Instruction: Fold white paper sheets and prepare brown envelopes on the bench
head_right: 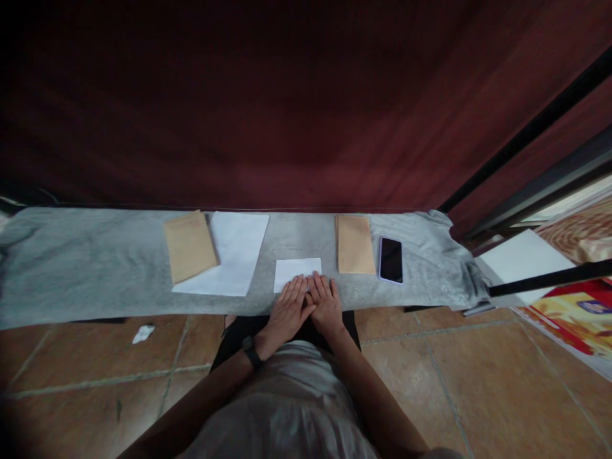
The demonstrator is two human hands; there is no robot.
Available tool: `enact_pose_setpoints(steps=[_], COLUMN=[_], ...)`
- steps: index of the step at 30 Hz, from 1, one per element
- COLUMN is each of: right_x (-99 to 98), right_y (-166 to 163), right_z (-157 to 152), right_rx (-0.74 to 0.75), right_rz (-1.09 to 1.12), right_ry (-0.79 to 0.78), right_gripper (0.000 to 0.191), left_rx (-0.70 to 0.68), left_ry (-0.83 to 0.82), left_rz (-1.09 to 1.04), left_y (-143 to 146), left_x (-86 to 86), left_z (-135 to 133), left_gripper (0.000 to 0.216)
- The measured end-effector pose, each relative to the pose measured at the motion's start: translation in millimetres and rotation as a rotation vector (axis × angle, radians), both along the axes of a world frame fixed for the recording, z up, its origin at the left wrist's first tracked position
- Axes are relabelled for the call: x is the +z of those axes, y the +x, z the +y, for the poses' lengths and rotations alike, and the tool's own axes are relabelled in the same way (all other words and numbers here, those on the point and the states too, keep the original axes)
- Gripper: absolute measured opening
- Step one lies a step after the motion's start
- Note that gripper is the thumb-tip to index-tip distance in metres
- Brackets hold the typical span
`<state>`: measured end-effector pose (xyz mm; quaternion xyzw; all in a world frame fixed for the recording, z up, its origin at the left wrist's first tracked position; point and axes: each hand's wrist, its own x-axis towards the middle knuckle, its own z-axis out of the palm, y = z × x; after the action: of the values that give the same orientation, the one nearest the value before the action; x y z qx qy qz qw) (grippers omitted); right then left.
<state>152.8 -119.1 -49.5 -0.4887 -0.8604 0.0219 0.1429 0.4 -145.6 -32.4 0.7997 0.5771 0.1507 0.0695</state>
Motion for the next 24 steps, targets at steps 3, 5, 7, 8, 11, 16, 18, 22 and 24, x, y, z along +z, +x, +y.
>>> enact_pose_setpoints(steps=[3,5,7,8,11,16,18,22,24], right_x=[0.3,-0.1,-0.6,-0.8,-1.0,-0.7,-0.9,-3.2,-5.0], right_y=[0.1,0.8,3.1,4.9,11.5,17.4,17.2,17.4,18.5], right_z=[-0.2,-0.8,-2.0,-2.7,-4.8,-7.1,-7.5,-7.9,-8.3], right_rx=[-0.04,-0.06,-0.074,-0.08,-0.087,-0.097,-0.101,-0.101,-0.089], right_rz=[0.015,0.022,0.023,0.022,0.011,0.008,0.011,0.012,0.009], right_ry=[0.005,0.013,0.024,0.029,0.033,0.03,0.028,0.034,0.046], right_gripper=[0.051,0.052,0.053,0.053,0.054,0.053,0.053,0.052,0.053], left_rx=[0.004,0.024,0.06,0.081,0.14,0.216,0.21,0.029,-0.063], left_ry=[0.009,0.016,0.018,0.018,0.027,0.082,0.089,0.052,0.027], left_rz=[0.053,0.087,0.118,0.131,0.161,0.16,0.142,0.081,0.057], left_y=[-11.2,-20.5,-28.9,-32.7,-42.7,-43.4,-33.2,-0.7,14.4], left_x=[-2.2,-2.7,-3.5,-4.2,-6.5,-6.1,-4.3,-2.2,-2.5], left_z=[-3.1,-5.0,-7.5,-9.0,-13.4,-13.1,-7.7,11.3,21.7], left_gripper=[0.073,0.074,0.074,0.075,0.074,0.067,0.063,0.06,0.06])
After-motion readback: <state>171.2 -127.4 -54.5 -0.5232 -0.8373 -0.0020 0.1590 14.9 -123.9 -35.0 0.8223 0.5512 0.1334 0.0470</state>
